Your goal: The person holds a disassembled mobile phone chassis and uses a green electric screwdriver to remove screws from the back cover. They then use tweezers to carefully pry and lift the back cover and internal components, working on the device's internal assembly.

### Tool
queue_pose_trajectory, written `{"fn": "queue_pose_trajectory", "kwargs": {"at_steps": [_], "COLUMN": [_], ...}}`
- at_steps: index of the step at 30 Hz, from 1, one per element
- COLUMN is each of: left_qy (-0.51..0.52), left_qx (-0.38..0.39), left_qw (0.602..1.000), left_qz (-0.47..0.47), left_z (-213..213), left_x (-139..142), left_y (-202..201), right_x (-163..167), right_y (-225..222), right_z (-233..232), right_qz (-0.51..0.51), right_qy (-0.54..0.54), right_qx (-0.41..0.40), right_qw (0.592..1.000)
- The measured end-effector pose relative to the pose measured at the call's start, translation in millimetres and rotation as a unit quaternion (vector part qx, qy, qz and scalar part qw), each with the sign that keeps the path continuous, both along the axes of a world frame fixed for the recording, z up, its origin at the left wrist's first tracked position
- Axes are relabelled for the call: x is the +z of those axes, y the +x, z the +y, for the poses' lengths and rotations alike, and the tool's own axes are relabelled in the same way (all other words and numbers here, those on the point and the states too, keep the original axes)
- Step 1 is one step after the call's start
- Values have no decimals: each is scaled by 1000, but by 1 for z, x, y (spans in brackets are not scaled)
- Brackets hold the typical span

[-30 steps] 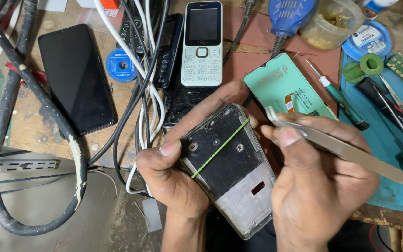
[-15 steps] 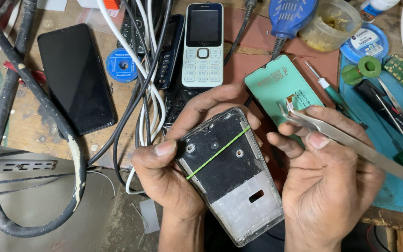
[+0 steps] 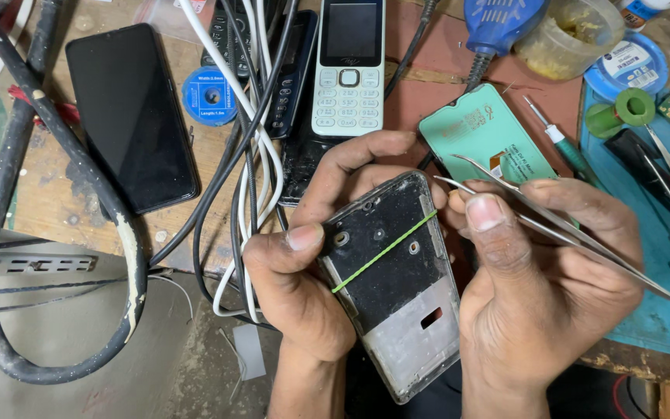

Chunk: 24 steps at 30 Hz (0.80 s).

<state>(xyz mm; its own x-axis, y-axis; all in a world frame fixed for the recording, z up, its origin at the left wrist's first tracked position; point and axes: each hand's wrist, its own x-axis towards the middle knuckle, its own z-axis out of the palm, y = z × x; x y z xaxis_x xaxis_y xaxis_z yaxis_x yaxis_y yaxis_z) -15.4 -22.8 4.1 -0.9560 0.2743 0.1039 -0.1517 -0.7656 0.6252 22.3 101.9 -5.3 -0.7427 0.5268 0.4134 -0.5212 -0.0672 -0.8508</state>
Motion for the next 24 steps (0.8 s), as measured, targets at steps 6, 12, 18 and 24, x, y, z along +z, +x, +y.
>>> {"fn": "queue_pose_trajectory", "kwargs": {"at_steps": [6,12,18,24], "left_qy": [-15,-10,-24,-54], "left_qx": [2,0,-2,10], "left_qw": [1000,1000,999,997], "left_qz": [-5,-17,-40,-46], "left_z": [2,3,2,2], "left_x": [-2,-2,1,2], "left_y": [1,-1,-1,1], "right_x": [-1,0,0,0], "right_y": [-2,-5,-6,-5], "right_z": [1,0,3,3], "right_qz": [-1,-8,-18,-3], "right_qy": [42,52,45,1], "right_qx": [-21,-18,4,25], "right_qw": [999,998,999,1000]}}
